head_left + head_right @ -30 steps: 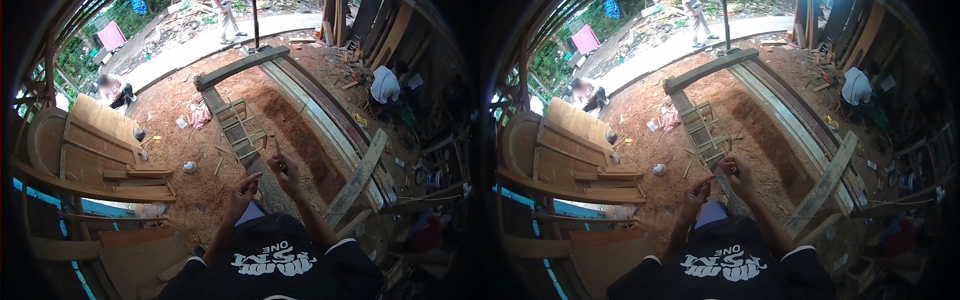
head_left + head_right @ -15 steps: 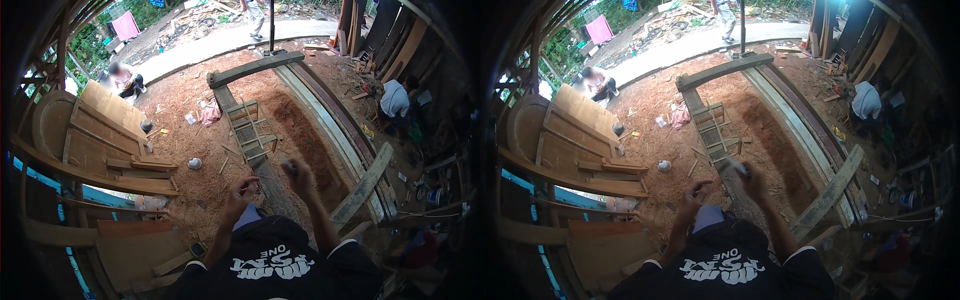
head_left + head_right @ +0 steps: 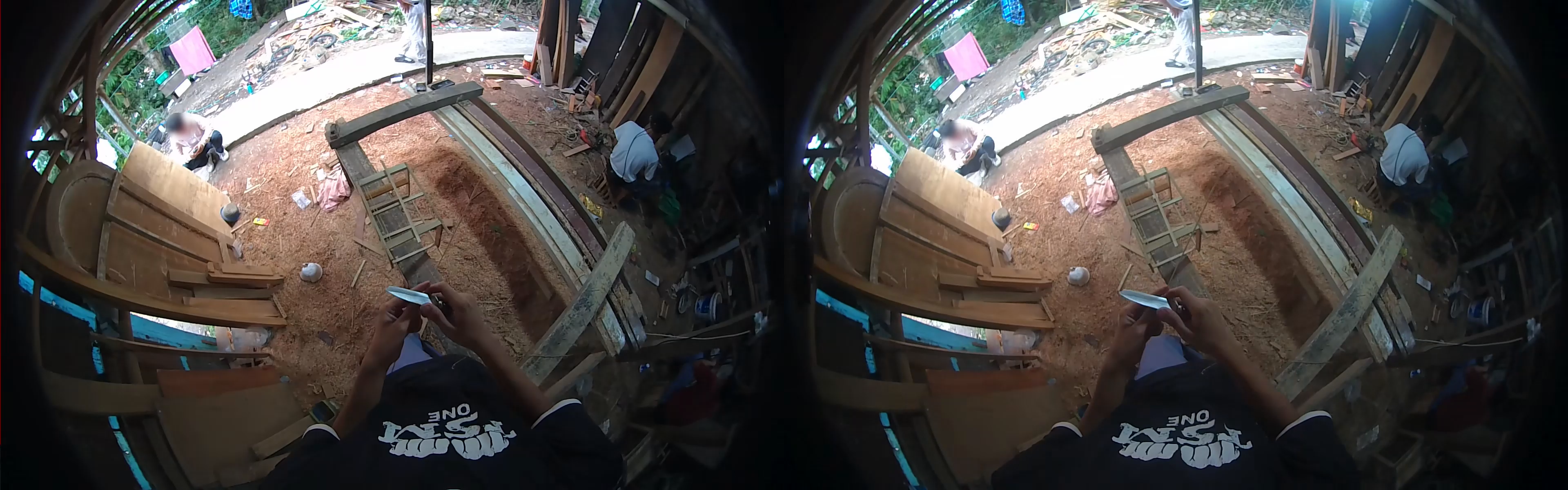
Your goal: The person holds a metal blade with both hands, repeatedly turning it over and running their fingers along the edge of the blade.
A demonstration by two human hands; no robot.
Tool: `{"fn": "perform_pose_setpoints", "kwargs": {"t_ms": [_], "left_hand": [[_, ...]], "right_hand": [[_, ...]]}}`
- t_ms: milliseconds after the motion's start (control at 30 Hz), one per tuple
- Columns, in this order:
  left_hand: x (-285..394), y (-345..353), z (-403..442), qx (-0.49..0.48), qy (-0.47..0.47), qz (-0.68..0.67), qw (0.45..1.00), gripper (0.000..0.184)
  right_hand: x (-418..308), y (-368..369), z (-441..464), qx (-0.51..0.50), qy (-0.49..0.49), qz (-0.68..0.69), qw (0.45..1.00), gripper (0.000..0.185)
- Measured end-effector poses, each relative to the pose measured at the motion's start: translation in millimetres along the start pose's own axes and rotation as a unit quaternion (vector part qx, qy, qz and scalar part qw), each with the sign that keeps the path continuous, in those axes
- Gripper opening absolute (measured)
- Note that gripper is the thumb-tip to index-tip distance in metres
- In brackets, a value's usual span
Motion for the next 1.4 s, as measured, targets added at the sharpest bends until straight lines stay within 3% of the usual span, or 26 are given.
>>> {"fn": "perform_pose_setpoints", "kwargs": {"t_ms": [200, 367, 500, 600, 633, 700, 900, 1000, 1033, 1100, 1200, 1300, 1400], "left_hand": [[0, 15, -1, -0.027, 0.031, 0.053, 0.998, 0.037], [-13, 21, -2, -0.042, -0.034, 0.035, 0.998, 0.033], [-13, 24, -4, -0.048, -0.066, 0.009, 0.997, 0.032], [-7, 9, -11, -0.034, -0.063, 0.002, 0.997, 0.03], [-5, 4, -13, -0.028, -0.062, 0.002, 0.998, 0.03], [-3, -3, -13, 0.001, -0.035, 0.025, 0.999, 0.029], [-12, -5, -11, 0.032, 0.008, 0.013, 0.999, 0.032], [3, -3, -16, 0.01, 0.02, 0.038, 0.999, 0.03], [-2, -3, -19, 0.019, 0.007, 0.045, 0.999, 0.03], [-8, -3, -21, 0.036, -0.01, 0.06, 0.998, 0.031], [-12, 5, -18, 0.017, 0.014, 0.054, 0.998, 0.031], [-15, 13, -14, 0.012, 0.014, 0.105, 0.994, 0.031], [-2, 27, -11, -0.003, 0.035, 0.082, 0.996, 0.028]], "right_hand": [[-13, -20, -5, 0.011, -0.03, -0.029, 0.999, 0.038], [20, -34, -10, 0.061, -0.045, -0.039, 0.996, 0.036], [9, -44, -13, 0.135, -0.12, -0.08, 0.98, 0.029], [45, -62, -8, 0.189, -0.007, 0.002, 0.982, 0.027], [56, -71, -1, 0.174, 0.032, -0.055, 0.983, 0.024], [39, -69, 6, 0.142, -0.001, -0.1, 0.985, 0.026], [-3, -10, 7, -0.015, -0.156, -0.084, 0.984, 0.026], [31, -47, 26, 0.145, -0.11, -0.09, 0.979, 0.028], [50, -63, 32, 0.155, 0.003, -0.05, 0.987, 0.027], [44, -78, 32, 0.167, -0.01, -0.093, 0.982, 0.027], [18, -47, 8, 0.065, -0.088, -0.07, 0.992, 0.026], [29, -49, 1, 0.038, -0.066, -0.131, 0.989, 0.026], [36, -62, -2, 0.108, -0.068, -0.125, 0.984, 0.029]]}}
Point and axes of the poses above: each hand's wrist, its own z-axis towards the middle knuckle, its own y-axis out of the palm, x = y × z, the point moved 9 cm from there along z, towards the middle knuckle, and after that the axes turned 10 degrees about x, right-handed, at the moved point
